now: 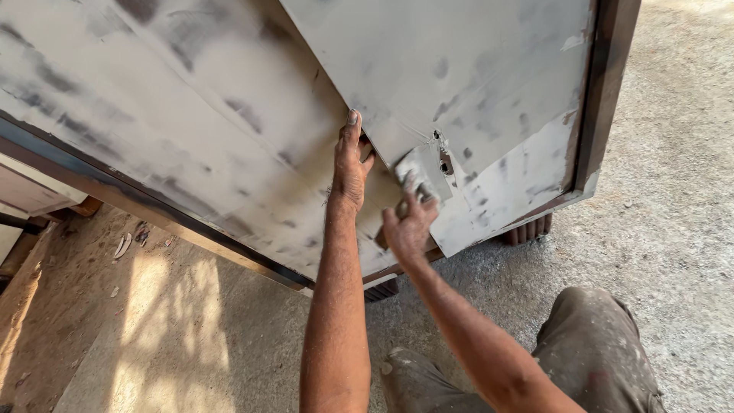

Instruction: The person scoops grey putty from a box with a flat trowel, then spreads and smooths the putty over the dented and damaged panels of a metal cabinet, working across several surfaces and edges of the cabinet.

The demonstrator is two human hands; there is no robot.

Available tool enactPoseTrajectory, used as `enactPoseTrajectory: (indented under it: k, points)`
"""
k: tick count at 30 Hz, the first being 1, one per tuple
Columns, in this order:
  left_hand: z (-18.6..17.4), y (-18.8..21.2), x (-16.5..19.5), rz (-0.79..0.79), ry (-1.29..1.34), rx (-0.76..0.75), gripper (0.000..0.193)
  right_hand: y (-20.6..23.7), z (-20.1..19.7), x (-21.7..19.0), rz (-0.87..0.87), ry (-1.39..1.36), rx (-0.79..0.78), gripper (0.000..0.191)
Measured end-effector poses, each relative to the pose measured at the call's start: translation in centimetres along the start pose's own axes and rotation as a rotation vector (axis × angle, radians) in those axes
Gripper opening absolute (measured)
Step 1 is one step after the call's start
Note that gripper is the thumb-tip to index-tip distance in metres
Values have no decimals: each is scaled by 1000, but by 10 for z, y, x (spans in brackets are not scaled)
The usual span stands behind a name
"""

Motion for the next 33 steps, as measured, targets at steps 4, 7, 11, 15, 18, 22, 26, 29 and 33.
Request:
enactPoseTrajectory:
  k: [4,7,11,15,18,22,26,29,33]
  points:
    - [-4,0,0,-11,-99,11,119,31,25,-7,-272,253,35,79]
    - [-7,0,6,60,-248,-16,119,44,26,7,-361,382,21,81]
    - [-6,3,3,49,-140,-77,120,26,-19,27,-319,123,118,71]
    - [-1,5,-1,31,-102,-71,120,-19,-56,20,-181,49,78,69]
    - [2,8,2,47,-111,-59,120,-32,-62,5,-158,104,58,68]
    - [1,12,5,16,-178,-32,120,-25,-48,4,-14,28,3,66]
    - [3,13,8,46,-194,-27,122,-2,-25,-1,-245,33,14,59]
    - [3,15,8,39,-200,-1,122,19,-3,4,-344,217,-85,50]
    - [2,16,6,43,-192,-20,121,29,1,40,-79,102,-396,65]
Point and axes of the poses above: each hand's wrist, its own y-axis away from the middle knuckle, its own z-axis out of the palm, x = y × z, the point moved 5 cm from there along -y, towards the middle knuckle, and after that the axes turned 9 degrees about y, right-handed, at the moved point
